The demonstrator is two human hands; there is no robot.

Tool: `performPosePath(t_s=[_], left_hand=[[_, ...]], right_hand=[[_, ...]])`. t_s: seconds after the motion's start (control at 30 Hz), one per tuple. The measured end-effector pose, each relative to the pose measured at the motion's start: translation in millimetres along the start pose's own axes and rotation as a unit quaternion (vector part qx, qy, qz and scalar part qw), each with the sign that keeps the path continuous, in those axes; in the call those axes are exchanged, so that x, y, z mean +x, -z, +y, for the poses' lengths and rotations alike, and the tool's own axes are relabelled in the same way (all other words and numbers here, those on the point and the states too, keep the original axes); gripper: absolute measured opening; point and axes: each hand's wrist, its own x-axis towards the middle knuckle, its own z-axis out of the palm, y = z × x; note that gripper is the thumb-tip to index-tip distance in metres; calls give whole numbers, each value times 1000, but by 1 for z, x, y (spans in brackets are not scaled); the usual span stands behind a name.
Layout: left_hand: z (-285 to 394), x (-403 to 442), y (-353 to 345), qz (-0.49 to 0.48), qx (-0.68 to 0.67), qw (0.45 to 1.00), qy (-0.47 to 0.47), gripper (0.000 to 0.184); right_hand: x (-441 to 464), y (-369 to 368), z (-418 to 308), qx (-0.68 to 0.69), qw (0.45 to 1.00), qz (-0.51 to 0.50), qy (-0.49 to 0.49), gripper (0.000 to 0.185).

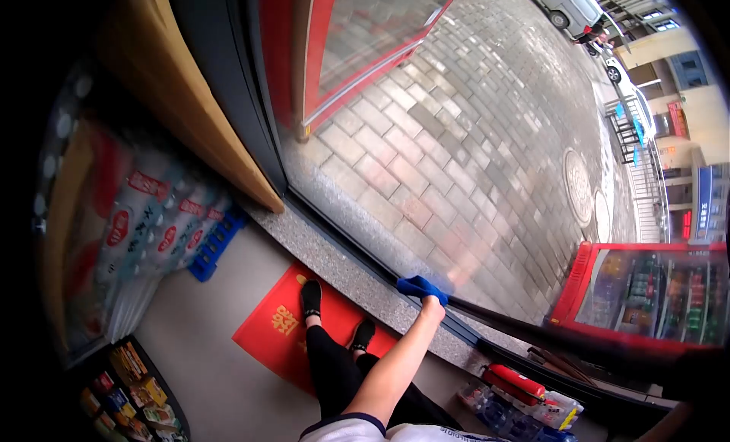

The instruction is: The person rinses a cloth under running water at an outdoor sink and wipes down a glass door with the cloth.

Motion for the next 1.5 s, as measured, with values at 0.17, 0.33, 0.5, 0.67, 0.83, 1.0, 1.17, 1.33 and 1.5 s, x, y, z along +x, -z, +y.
performPosePath(t_s=[0.17,0.33,0.5,0.67,0.83,1.0,1.17,1.33,1.5], left_hand=[[38,-182,-198,-169,31,983,70,49],[53,-274,-289,-158,90,978,106,43],[43,-365,-370,-228,161,960,25,16],[53,-409,-397,-233,321,910,-121,19],[60,-458,-418,-312,366,840,-251,25],[91,-428,-436,-336,446,671,-488,12],[114,-429,-469,-224,443,572,-653,15],[146,-409,-472,-231,437,546,-676,22],[134,-396,-438,-267,439,646,-565,19]], right_hand=[[34,17,-8,179,968,138,-107,48],[17,-79,-31,335,925,-8,-178,46],[40,-124,-101,159,985,-73,5,47],[43,-169,-131,295,930,-219,25,46],[36,-206,-145,328,887,-324,15,51],[34,-233,-169,223,902,-364,68,61],[25,-269,-190,202,900,-377,85,58],[6,-307,-182,247,877,-392,125,61],[-62,-247,-106,200,840,-504,-22,48]])
